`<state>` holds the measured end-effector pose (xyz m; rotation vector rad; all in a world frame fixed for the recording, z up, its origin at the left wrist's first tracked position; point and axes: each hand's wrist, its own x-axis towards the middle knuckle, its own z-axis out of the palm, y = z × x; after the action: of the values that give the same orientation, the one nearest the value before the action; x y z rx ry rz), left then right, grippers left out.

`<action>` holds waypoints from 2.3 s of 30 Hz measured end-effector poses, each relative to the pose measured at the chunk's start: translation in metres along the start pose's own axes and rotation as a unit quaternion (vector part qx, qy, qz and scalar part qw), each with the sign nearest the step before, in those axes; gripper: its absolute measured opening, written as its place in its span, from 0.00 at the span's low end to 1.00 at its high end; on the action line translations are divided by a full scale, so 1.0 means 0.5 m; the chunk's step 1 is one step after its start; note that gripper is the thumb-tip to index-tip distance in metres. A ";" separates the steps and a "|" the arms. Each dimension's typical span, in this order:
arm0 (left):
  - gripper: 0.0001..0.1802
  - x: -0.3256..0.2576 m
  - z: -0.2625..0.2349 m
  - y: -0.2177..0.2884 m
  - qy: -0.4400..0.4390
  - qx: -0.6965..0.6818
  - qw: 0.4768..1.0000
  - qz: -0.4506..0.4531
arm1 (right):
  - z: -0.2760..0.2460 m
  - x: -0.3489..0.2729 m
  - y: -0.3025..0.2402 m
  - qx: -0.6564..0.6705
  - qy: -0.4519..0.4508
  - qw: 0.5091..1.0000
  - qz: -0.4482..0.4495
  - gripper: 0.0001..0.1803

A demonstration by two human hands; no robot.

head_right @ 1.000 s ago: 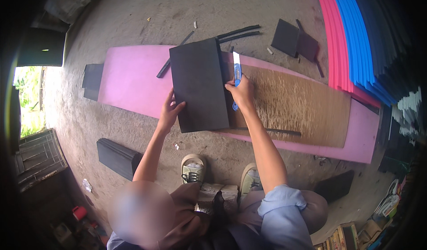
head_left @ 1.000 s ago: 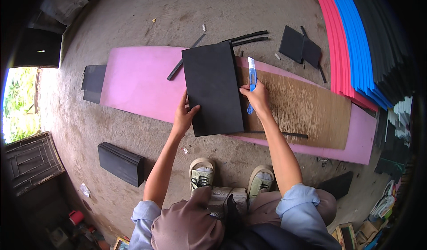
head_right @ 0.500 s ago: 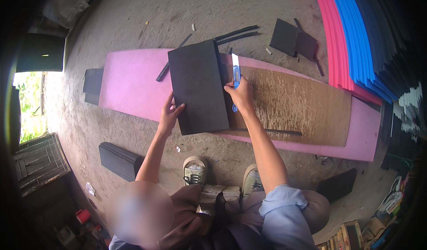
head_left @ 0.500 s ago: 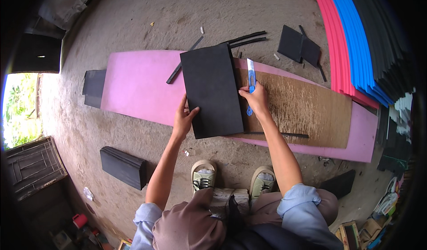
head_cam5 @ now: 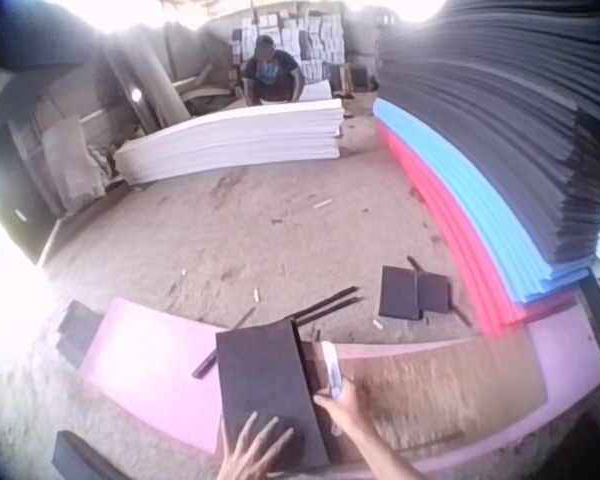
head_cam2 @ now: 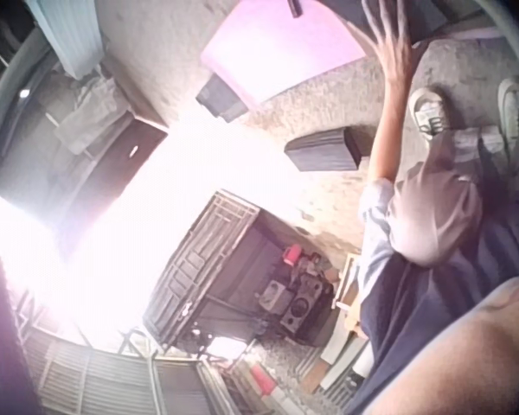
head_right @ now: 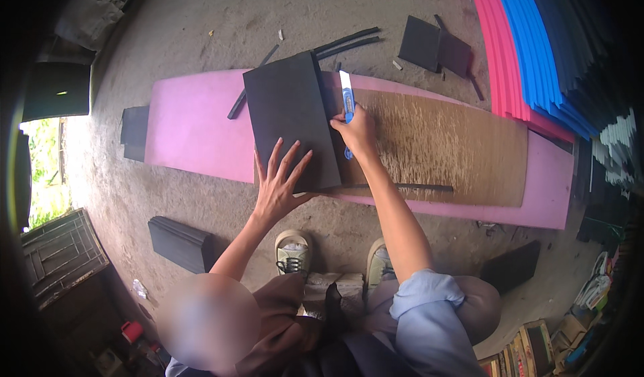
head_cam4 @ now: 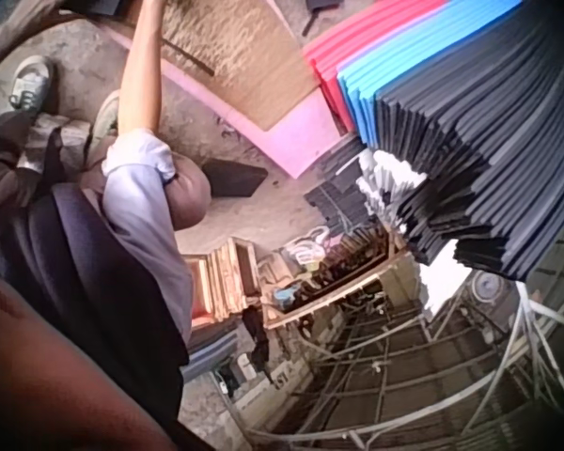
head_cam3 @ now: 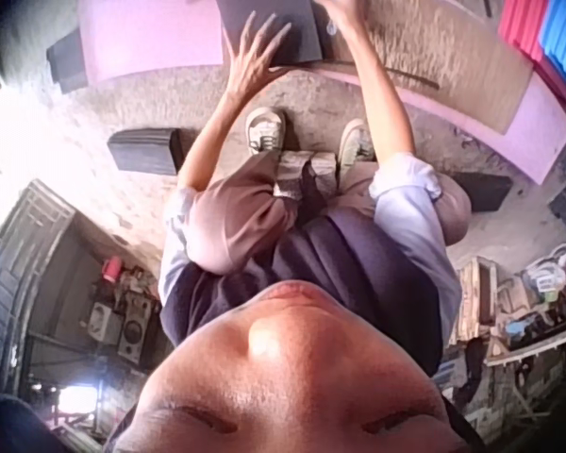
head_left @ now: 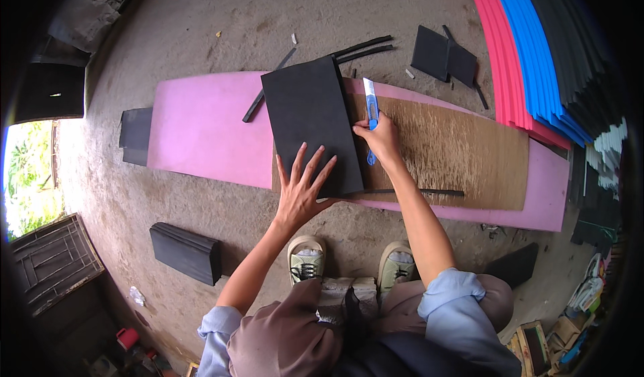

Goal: The person sits on the floor and uses a utility knife to cut black foam sheets into smaller rectangular pieces on a pink mat. They repeatedly align, cut, and separate the foam pieces, then stack them. The person also retrieves a long foam sheet from a nearby stack and places it on the mat.

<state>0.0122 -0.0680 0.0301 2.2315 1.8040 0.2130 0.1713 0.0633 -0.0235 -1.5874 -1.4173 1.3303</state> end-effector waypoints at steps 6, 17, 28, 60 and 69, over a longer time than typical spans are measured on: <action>0.49 0.008 0.009 -0.006 -0.016 0.012 1.000 0.006 | -0.001 0.001 0.008 0.007 0.005 1.000 -0.015 0.14; 0.49 0.013 0.011 -0.009 -0.008 0.021 1.000 0.005 | 0.003 0.001 0.014 0.003 0.008 1.000 -0.009 0.13; 0.46 0.011 0.008 -0.005 -0.001 0.032 0.999 -0.001 | 0.016 0.000 0.009 -0.037 0.027 0.997 -0.069 0.12; 0.71 0.175 -0.029 -0.081 -0.062 0.013 0.991 -0.120 | 0.121 0.195 -0.175 -0.441 -0.082 0.890 -0.082 0.13; 0.71 0.166 -0.028 -0.078 -0.054 0.042 0.990 -0.124 | 0.068 0.072 -0.219 -0.370 -0.233 0.884 0.168 0.13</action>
<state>-0.0099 0.0222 0.0278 2.0018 2.0406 -0.0319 0.1000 0.1173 0.0565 -2.1655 -2.2144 1.5375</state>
